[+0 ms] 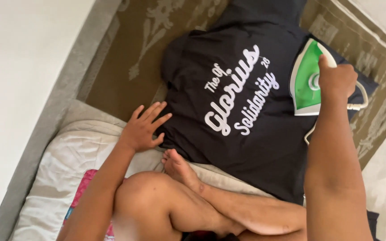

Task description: The person irons a black shirt laid out on a bed using a green and white iron. They smooth the fabric with one hand while moving the iron with the other, then flip the shirt to iron the other side before folding it.

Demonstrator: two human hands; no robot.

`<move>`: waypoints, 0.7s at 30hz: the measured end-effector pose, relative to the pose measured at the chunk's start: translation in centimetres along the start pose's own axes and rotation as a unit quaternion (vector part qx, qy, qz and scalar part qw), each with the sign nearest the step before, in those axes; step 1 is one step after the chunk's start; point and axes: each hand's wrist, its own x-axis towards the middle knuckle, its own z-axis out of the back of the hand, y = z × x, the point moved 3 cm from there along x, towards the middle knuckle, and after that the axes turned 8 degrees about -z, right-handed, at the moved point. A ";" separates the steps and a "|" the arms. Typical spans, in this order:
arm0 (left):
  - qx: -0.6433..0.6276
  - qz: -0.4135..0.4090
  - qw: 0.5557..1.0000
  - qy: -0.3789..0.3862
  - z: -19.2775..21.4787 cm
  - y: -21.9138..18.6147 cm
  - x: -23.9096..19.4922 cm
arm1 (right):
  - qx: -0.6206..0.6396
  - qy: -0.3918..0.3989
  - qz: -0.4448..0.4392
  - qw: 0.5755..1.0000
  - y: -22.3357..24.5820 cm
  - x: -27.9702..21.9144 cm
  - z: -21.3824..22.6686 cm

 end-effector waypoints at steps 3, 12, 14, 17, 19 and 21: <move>0.002 0.000 1.000 0.010 0.0 -0.1 0.2 | -0.013 0.001 -0.004 1.000 -1.4 1.3 -0.1; 0.069 0.008 0.997 0.017 -0.7 -0.7 1.0 | -0.035 -0.045 0.019 0.998 -7.4 6.5 -0.8; 0.063 0.009 0.998 0.026 -1.0 -0.8 0.9 | -0.043 -0.050 0.013 0.998 -8.8 7.8 -0.9; 0.061 0.013 0.997 0.036 -1.4 -0.5 1.0 | -0.052 -0.055 0.005 0.997 -10.8 9.6 -0.9; 0.063 0.015 0.997 0.042 -1.6 -0.5 0.8 | -0.056 -0.049 0.001 0.997 -12.3 10.7 -1.2; 0.068 0.011 0.997 0.035 -1.5 -0.5 0.9 | -0.075 -0.047 -0.015 0.996 -13.8 11.9 -1.6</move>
